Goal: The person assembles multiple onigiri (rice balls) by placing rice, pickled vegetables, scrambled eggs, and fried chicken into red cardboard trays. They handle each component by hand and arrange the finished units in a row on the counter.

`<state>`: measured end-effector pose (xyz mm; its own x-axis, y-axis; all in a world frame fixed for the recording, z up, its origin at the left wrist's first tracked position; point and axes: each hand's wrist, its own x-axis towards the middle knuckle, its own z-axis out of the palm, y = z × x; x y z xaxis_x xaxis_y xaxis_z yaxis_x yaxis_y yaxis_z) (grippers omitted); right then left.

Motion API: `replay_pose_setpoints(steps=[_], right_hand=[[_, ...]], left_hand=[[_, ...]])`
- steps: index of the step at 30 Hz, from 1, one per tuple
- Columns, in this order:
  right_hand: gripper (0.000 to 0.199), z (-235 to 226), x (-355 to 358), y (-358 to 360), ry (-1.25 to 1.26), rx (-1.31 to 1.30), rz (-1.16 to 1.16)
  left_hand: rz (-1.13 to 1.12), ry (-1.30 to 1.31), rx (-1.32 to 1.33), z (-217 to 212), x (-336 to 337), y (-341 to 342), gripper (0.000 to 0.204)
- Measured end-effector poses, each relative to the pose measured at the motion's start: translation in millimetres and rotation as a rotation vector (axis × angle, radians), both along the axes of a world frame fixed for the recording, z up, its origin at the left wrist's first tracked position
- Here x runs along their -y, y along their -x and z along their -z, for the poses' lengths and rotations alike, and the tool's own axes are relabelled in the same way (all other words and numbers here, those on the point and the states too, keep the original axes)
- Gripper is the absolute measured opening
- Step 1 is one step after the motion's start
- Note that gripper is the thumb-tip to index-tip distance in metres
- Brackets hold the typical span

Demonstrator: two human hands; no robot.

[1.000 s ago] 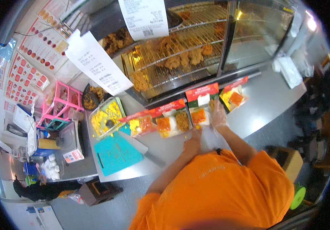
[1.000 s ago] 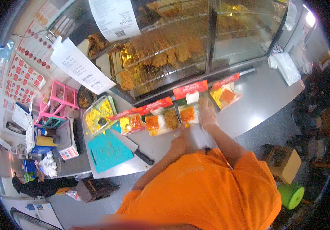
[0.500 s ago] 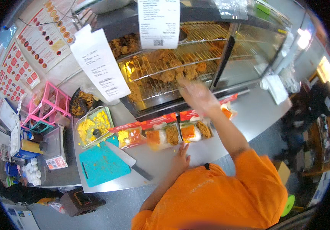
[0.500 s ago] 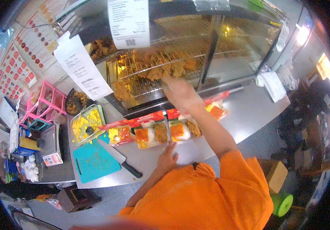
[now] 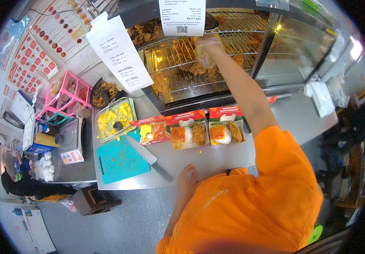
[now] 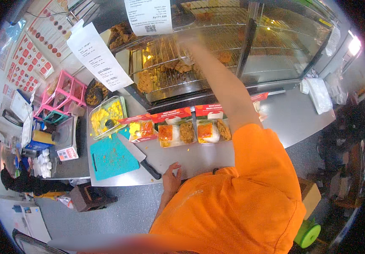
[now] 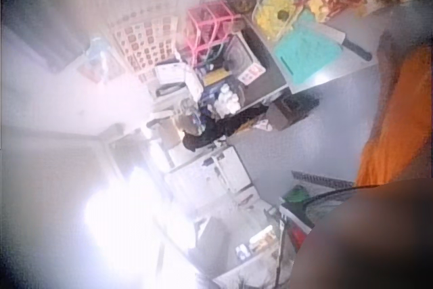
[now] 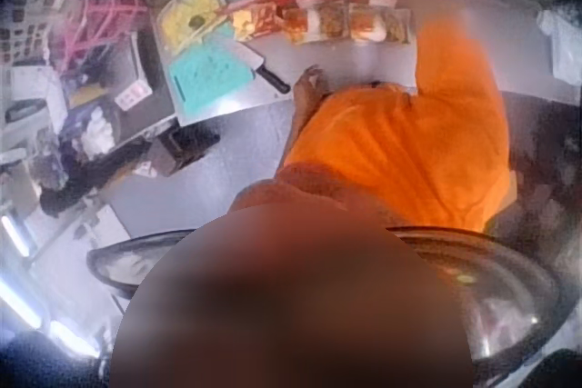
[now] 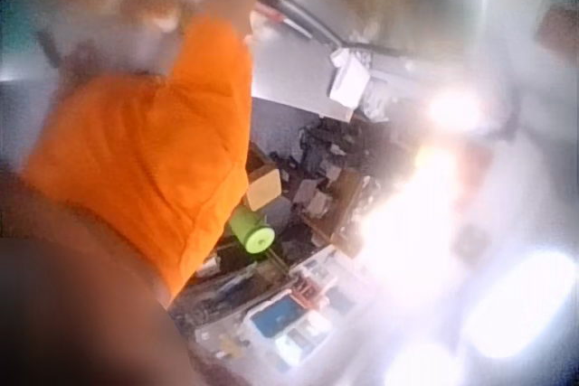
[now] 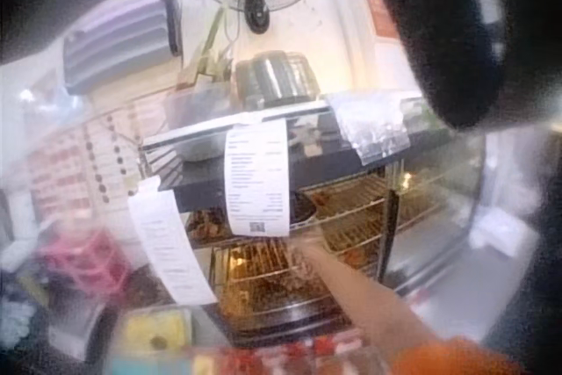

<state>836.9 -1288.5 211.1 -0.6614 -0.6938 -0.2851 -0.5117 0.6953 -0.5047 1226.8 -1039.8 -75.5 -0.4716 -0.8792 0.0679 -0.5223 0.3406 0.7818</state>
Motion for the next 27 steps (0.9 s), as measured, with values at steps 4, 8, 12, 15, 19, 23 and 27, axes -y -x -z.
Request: replay_pose_setpoints(steps=[4,8,12,15,19,23,27], right_hand=[[0.033,12.0,-56.4,3.4,0.828,1.043,-0.134],[0.049,60.5,-109.5,9.7,1.175,1.707,-0.115],[0.045,63.1,-174.7,17.3,1.135,1.635,-0.245],[0.052,54.2,-230.0,28.3,1.138,1.498,-0.267],[0.056,64.7,-282.5,49.4,1.165,1.359,-0.095],[0.046,100.9,-339.3,97.8,1.232,1.115,-0.034],[0.055,169.7,-374.5,134.5,0.728,0.950,0.241]], left_hand=[[-0.026,-0.071,-0.033,-3.2,-15.9,6.8,0.025],[0.050,-0.083,0.025,-18.6,-19.6,35.5,0.019],[0.173,-0.275,0.142,-25.6,-13.5,80.7,0.021],[0.376,-0.045,0.017,-21.9,-10.1,124.4,0.019],[0.637,0.026,0.097,-20.6,-10.7,191.6,0.025],[0.832,0.168,0.196,-24.7,-15.3,259.6,0.050],[0.833,0.204,0.492,-23.0,-20.1,310.9,0.074]])
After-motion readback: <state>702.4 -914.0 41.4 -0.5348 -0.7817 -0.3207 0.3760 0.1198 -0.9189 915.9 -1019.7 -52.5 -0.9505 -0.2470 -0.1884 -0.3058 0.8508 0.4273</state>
